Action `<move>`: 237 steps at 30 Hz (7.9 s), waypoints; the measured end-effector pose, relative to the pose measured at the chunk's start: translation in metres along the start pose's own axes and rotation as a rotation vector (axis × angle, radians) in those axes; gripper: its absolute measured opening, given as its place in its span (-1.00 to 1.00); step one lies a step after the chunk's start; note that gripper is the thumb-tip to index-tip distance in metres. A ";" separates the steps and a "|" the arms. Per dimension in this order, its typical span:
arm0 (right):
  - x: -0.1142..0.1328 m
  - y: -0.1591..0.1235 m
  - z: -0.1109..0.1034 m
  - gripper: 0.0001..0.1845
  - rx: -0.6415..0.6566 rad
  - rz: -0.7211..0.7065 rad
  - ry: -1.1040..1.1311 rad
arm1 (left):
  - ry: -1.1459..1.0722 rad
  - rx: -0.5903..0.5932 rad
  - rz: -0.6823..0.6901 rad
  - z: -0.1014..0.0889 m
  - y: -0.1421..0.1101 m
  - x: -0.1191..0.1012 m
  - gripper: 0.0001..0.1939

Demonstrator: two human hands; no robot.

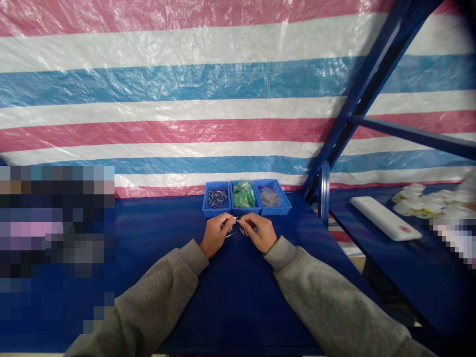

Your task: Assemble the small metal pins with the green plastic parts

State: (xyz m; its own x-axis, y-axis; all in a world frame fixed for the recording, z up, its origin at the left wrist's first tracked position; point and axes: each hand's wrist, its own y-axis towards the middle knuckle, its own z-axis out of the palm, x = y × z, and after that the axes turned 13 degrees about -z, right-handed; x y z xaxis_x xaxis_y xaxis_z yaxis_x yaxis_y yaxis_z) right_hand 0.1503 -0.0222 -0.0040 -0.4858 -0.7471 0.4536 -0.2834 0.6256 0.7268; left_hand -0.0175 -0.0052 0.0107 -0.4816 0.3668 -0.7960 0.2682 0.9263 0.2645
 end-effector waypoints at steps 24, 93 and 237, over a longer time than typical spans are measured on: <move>-0.001 0.001 0.000 -0.69 0.017 -0.018 -0.021 | -0.035 -0.038 0.044 -0.001 0.000 0.003 -0.77; 0.002 -0.001 -0.002 -0.71 0.017 -0.038 -0.011 | 0.067 -0.028 0.083 0.001 -0.002 0.002 -0.69; 0.000 0.000 -0.001 -0.75 -0.021 -0.008 0.022 | -0.080 0.017 0.001 0.001 0.000 0.005 -0.73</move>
State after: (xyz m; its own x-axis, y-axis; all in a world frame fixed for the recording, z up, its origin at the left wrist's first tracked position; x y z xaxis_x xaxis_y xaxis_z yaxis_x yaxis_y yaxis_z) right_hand 0.1510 -0.0218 -0.0037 -0.4653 -0.7570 0.4587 -0.2695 0.6148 0.7412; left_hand -0.0188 -0.0036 0.0059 -0.4136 0.3594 -0.8365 0.2828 0.9241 0.2571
